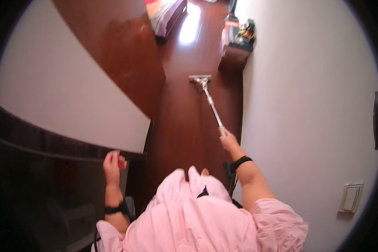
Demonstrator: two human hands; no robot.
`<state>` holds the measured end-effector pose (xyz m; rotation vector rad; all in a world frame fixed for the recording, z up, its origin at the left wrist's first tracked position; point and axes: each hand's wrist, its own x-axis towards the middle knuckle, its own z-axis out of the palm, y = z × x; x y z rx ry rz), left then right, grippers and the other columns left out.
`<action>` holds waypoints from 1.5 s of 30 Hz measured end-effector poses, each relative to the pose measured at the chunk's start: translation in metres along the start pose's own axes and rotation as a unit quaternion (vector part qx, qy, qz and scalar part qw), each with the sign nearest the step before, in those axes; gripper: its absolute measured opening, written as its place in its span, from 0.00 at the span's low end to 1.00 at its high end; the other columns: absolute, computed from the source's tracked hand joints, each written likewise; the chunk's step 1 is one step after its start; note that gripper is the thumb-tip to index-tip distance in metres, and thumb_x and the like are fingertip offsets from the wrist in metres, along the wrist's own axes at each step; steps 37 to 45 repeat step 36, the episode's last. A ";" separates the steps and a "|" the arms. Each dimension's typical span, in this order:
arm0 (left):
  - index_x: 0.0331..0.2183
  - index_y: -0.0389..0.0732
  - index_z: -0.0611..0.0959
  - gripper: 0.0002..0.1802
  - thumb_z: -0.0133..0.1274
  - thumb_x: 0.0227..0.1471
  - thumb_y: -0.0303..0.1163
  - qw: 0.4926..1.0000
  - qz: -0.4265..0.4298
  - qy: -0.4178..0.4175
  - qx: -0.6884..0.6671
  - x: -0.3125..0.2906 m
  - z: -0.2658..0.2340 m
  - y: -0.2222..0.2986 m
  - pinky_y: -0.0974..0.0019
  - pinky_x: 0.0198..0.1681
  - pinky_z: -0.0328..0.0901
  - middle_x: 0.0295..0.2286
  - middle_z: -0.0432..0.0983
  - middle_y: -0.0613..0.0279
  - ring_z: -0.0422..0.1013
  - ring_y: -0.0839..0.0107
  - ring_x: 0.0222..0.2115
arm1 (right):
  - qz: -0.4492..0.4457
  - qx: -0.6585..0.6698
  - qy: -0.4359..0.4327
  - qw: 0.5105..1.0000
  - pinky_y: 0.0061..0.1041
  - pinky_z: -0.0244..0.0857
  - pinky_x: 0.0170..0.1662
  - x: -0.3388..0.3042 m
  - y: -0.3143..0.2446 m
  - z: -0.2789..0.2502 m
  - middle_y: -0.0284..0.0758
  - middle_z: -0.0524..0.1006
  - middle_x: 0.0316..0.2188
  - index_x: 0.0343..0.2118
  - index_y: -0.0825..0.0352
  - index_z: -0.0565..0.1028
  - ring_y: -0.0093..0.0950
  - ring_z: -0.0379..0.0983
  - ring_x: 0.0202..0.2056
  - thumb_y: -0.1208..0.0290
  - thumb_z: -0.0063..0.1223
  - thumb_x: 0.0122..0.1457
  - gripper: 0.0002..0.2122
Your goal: The recorder is vacuuming a wooden floor in a bedroom hallway.
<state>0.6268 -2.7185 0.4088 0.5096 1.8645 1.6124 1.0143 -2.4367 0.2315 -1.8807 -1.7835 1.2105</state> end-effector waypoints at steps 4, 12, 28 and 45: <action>0.30 0.37 0.76 0.11 0.44 0.58 0.34 0.999 0.039 -0.003 0.013 0.015 0.000 0.029 0.72 0.25 0.67 0.20 0.70 0.65 0.67 0.78 0.19 | 0.070 -0.055 -0.031 0.996 0.33 0.62 0.49 -0.077 0.073 -0.028 0.46 0.73 0.44 0.54 0.60 0.64 0.40 0.69 0.46 0.67 0.51 0.49 0.26; 0.36 0.34 0.75 0.15 0.42 0.59 0.36 0.986 0.140 -0.024 -0.089 0.072 0.025 0.078 0.70 0.29 0.68 0.23 0.75 0.61 0.72 0.73 0.23 | 0.143 0.034 -0.067 0.987 0.26 0.56 0.54 -0.307 0.143 -0.076 0.45 0.66 0.52 0.57 0.68 0.59 0.32 0.63 0.53 0.75 0.47 0.54 0.25; 0.35 0.34 0.75 0.15 0.41 0.59 0.36 0.905 0.376 -0.097 -0.175 -0.109 0.010 0.070 0.68 0.29 0.68 0.22 0.74 0.59 0.71 0.71 0.22 | -0.043 0.012 0.006 0.999 0.23 0.58 0.38 -0.251 0.249 0.041 0.37 0.68 0.38 0.56 0.67 0.61 0.25 0.63 0.36 0.73 0.46 0.54 0.24; 0.35 0.35 0.76 0.14 0.42 0.59 0.36 0.920 0.386 -0.043 -0.048 -0.295 -0.022 -0.078 0.70 0.31 0.66 0.21 0.74 0.59 0.71 0.72 0.22 | 0.077 0.096 -0.034 0.992 0.29 0.66 0.27 -0.200 0.219 0.064 0.39 0.77 0.32 0.55 0.51 0.64 0.27 0.72 0.24 0.66 0.56 0.49 0.28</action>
